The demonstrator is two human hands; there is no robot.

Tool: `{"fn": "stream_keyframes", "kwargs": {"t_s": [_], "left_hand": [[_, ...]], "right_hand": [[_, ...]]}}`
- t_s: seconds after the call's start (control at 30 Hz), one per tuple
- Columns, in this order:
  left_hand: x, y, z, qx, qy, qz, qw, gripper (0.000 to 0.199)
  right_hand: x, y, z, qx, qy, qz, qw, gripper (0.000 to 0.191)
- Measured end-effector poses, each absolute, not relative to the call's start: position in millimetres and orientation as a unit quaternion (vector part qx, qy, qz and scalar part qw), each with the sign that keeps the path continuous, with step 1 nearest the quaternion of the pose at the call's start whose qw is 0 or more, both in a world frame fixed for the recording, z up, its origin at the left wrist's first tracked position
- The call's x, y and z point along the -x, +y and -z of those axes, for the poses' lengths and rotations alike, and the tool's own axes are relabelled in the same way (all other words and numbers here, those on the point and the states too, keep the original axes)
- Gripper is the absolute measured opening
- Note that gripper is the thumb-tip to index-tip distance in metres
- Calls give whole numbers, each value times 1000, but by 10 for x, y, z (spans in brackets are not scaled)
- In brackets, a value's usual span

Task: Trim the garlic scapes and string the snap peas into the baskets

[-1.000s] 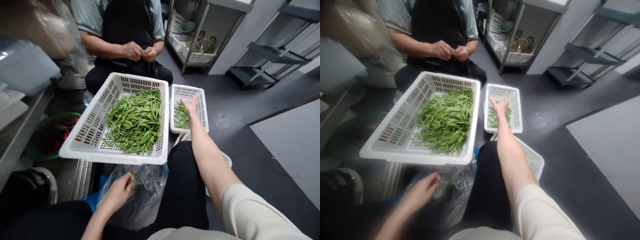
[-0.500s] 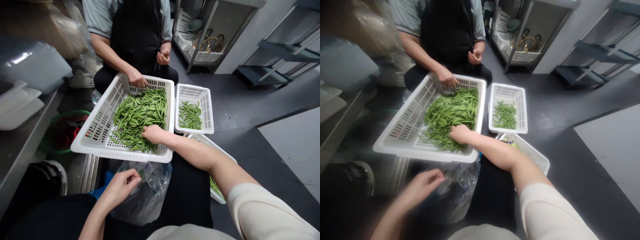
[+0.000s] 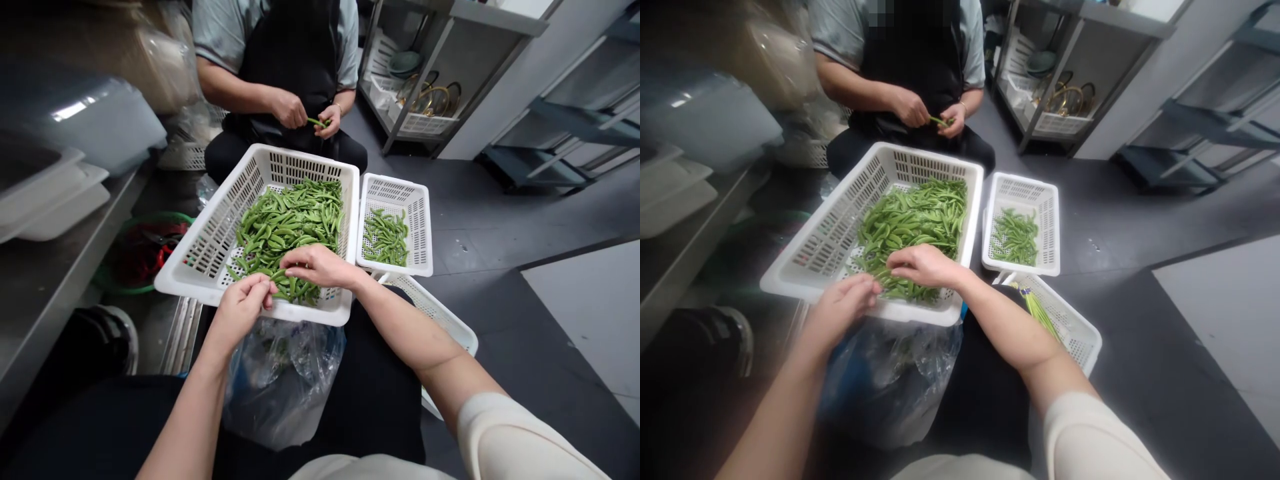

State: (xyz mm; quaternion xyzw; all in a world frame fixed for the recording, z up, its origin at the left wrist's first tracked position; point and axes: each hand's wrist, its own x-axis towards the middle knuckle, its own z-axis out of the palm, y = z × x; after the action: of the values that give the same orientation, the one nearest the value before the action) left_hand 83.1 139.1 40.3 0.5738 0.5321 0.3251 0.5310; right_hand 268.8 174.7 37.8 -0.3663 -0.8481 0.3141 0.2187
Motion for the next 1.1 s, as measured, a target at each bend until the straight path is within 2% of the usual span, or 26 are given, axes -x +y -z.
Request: {"fn": "stream_keyframes", "kwargs": {"t_s": [0.13, 0.2, 0.3, 0.37, 0.43, 0.53, 0.63, 0.73, 0.83, 0.9, 1.0, 1.1], "left_hand": [[-896, 1418, -362, -502, 530, -353, 585, 16], [-934, 1427, -381, -467, 520, -360, 618, 14], [-939, 1402, -426, -464, 504, -348, 640, 15], [-893, 1360, -444, -497, 499, -320, 634, 17], [-832, 1317, -444, -549, 498, -271, 615, 20], [-794, 1289, -421, -608, 537, -251, 528, 21], [-864, 1314, -412, -604, 571, -300, 468, 39], [-958, 1357, -469, -638, 535, -304, 463, 32], [-974, 1385, -591, -708, 503, -292, 400, 30], [-943, 1397, -678, -748, 490, -272, 355, 28], [-900, 1406, -759, -775, 479, -249, 327, 26], [-924, 1410, -742, -735, 500, -286, 357, 29]], "right_hand": [[-2646, 1732, -353, 340, -845, -325, 255, 10], [-2647, 1738, -359, 336, -793, -404, 307, 9], [-2709, 1788, -388, 348, -636, -551, 413, 18], [-2770, 1831, -409, 359, -543, -600, 465, 25], [-2808, 1858, -422, 364, -499, -622, 482, 30], [-2789, 1844, -428, 350, -487, -648, 469, 34], [-2719, 1805, -439, 327, -495, -661, 460, 38], [-2676, 1810, -453, 313, -490, -686, 437, 42], [-2679, 1863, -446, 346, -447, -734, 376, 54], [-2696, 1891, -437, 384, -447, -750, 301, 64], [-2726, 1881, -448, 376, -532, -733, 195, 58], [-2718, 1821, -482, 308, -617, -694, 209, 47]]}}
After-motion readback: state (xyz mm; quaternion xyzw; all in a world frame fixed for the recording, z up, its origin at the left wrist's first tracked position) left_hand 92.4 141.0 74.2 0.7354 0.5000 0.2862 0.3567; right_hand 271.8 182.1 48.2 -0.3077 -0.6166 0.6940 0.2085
